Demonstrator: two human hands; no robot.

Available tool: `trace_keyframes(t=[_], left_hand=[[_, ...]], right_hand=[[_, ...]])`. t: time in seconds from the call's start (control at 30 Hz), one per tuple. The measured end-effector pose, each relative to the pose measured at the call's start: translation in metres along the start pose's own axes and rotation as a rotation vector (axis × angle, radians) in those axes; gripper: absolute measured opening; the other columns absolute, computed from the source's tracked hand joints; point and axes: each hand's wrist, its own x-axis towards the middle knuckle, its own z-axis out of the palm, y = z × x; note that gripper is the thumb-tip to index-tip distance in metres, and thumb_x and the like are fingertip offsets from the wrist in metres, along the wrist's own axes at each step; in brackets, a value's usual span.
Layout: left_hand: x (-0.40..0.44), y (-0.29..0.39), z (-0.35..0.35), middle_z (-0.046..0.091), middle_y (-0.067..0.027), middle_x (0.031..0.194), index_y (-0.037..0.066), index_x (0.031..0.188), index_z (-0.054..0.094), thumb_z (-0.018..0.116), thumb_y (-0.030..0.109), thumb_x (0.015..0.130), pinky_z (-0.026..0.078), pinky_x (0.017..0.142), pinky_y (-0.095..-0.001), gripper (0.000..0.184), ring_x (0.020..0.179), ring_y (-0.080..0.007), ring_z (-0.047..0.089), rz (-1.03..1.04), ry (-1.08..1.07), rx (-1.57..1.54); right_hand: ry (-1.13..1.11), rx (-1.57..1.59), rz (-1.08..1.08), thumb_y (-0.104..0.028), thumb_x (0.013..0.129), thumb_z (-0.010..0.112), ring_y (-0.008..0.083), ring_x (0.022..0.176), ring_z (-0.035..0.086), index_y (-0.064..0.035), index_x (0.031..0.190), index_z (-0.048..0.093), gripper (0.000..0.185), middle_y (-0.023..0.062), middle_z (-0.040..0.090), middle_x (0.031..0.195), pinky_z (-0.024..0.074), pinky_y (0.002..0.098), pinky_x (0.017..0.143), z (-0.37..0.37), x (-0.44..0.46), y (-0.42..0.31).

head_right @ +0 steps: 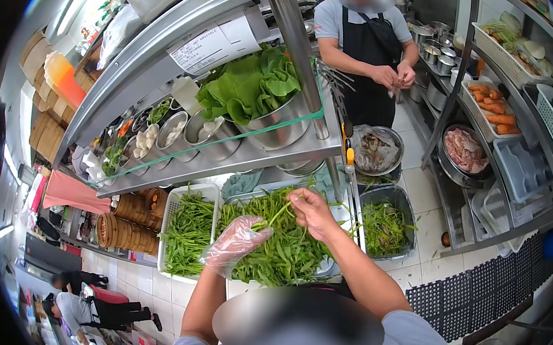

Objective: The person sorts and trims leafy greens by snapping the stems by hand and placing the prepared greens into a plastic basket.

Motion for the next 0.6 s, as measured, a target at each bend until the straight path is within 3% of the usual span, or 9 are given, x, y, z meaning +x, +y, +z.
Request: trace_keyframes(t=[0.07,0.17,0.27,0.3,0.33,0.4,0.43,0.53,0.6], left_hand=[[0.004,0.005,0.004,0.063,-0.0049,0.074,-0.001,0.094,0.068,0.071,0.032,0.089,0.048,0.067,-0.0347,0.033,0.069,-0.0138,0.054,-0.044,-0.087,-0.08],[0.014,-0.008,0.013,0.052,0.0048,0.071,0.002,0.089,0.067,0.067,0.021,0.094,0.04,0.059,-0.0265,0.019,0.068,-0.0054,0.044,0.13,0.02,-0.198],[0.021,-0.011,0.017,0.052,0.0043,0.071,0.003,0.085,0.066,0.07,0.023,0.093,0.039,0.06,-0.026,0.021,0.069,-0.0053,0.043,0.062,-0.09,-0.228],[0.022,-0.017,0.018,0.055,0.0038,0.07,0.004,0.082,0.067,0.07,0.022,0.09,0.04,0.058,-0.0262,0.02,0.066,-0.0058,0.046,0.051,-0.106,-0.258],[0.024,-0.025,0.02,0.055,0.0038,0.07,0.004,0.082,0.067,0.07,0.022,0.09,0.04,0.058,-0.0262,0.02,0.066,-0.0058,0.046,0.045,-0.11,-0.26],[0.031,-0.04,0.024,0.061,0.0016,0.069,0.004,0.082,0.068,0.068,0.019,0.088,0.04,0.057,-0.0266,0.016,0.062,-0.0077,0.051,0.305,-0.038,-0.506],[0.032,-0.046,0.029,0.066,-0.0013,0.072,0.006,0.08,0.068,0.066,0.02,0.088,0.04,0.052,-0.0272,0.016,0.056,-0.0103,0.053,0.206,0.006,-0.56],[0.035,-0.048,0.033,0.064,-0.0024,0.071,0.007,0.078,0.065,0.064,0.021,0.087,0.039,0.047,-0.0285,0.016,0.053,-0.0119,0.052,-0.051,0.08,-0.653],[0.033,-0.053,0.031,0.06,-0.0004,0.07,0.008,0.08,0.064,0.067,0.032,0.086,0.041,0.049,-0.0237,0.024,0.054,-0.0114,0.051,0.053,0.324,-0.99]], right_hand=[[0.007,0.003,0.04,-0.02,0.102,0.063,0.0012,0.052,0.03,-0.0088,0.111,0.062,0.014,-0.0085,0.047,0.075,0.0224,0.0203,0.046,0.0,0.001,0.005],[-0.038,-0.049,0.054,-0.023,0.101,0.065,0.0008,0.051,0.033,-0.0076,0.106,0.065,0.016,-0.0081,0.051,0.074,0.0232,0.0209,0.045,0.008,-0.004,0.007],[-0.003,-0.224,-0.028,-0.024,0.1,0.067,-0.0004,0.051,0.033,-0.0079,0.104,0.067,0.017,-0.0076,0.052,0.072,0.0222,0.0214,0.044,0.017,-0.007,0.011],[-0.002,-0.273,-0.039,-0.022,0.098,0.069,0.0004,0.059,0.046,-0.0052,0.103,0.07,0.017,-0.0036,0.062,0.077,0.0356,0.0213,0.05,0.015,-0.009,0.01],[0.002,-0.27,-0.033,-0.022,0.098,0.069,0.0004,0.059,0.046,-0.0052,0.103,0.07,0.017,-0.0036,0.062,0.077,0.0356,0.0213,0.05,0.016,-0.01,0.014],[0.029,-0.564,-0.387,-0.019,0.098,0.07,0.0043,0.075,0.059,-0.0019,0.103,0.072,0.018,0.0014,0.071,0.087,0.0475,0.0237,0.067,0.025,-0.01,0.016],[0.048,-0.63,-0.33,-0.017,0.097,0.07,0.0084,0.088,0.064,0.0006,0.103,0.072,0.019,0.0048,0.075,0.096,0.0497,0.0268,0.082,0.026,-0.015,0.013],[0.086,-0.689,-0.358,-0.016,0.097,0.069,0.0088,0.087,0.064,0.0004,0.102,0.072,0.017,0.0054,0.074,0.094,0.0503,0.0263,0.08,0.045,-0.026,0.001],[0.102,-0.5,-0.408,-0.016,0.097,0.069,0.0082,0.087,0.064,-0.0013,0.102,0.073,0.016,0.0065,0.074,0.094,0.0506,0.0262,0.079,0.038,-0.024,0.006]])
